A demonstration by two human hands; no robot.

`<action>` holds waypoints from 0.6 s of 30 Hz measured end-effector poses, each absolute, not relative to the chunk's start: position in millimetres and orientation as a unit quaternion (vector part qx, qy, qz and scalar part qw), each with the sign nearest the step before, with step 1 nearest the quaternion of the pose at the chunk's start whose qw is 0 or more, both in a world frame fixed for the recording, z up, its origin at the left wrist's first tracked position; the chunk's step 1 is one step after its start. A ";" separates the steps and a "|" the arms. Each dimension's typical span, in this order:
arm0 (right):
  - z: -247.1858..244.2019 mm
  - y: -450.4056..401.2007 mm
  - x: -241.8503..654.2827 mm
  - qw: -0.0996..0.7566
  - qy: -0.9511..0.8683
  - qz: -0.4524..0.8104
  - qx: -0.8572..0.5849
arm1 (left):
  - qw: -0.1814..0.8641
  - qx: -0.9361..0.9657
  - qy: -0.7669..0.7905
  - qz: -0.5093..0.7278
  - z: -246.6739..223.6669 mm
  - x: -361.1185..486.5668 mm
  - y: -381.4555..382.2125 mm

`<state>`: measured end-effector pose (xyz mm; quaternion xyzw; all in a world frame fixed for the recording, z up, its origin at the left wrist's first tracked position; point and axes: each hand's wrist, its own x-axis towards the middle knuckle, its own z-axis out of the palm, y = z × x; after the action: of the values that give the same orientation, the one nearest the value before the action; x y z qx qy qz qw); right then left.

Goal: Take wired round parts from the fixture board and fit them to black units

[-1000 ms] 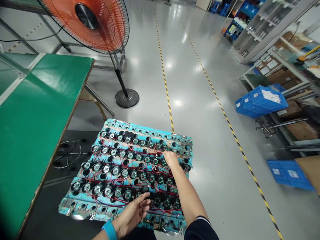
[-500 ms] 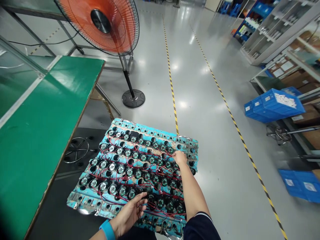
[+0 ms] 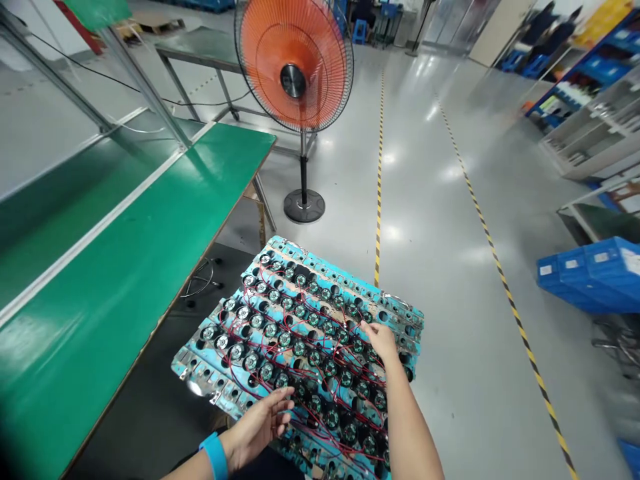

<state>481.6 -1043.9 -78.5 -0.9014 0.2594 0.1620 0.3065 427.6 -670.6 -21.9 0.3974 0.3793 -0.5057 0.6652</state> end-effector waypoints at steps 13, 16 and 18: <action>-92.8 -997.4 484.7 0.343 0.225 0.010 -0.912 | 0.687 0.384 0.376 -0.490 -17.9 421.1 -646.3; -93.4 -997.4 483.3 0.338 0.224 0.022 -0.914 | 0.685 0.388 0.376 -0.489 -18.8 421.1 -645.1; -88.6 -997.9 482.0 0.294 0.231 0.030 -0.927 | 0.681 0.395 0.376 -0.489 -20.3 422.8 -645.1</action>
<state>482.0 -997.9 -88.6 -0.9271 0.2309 0.0303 0.2937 422.8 -645.1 -20.3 0.3948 0.3763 -0.4891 0.6807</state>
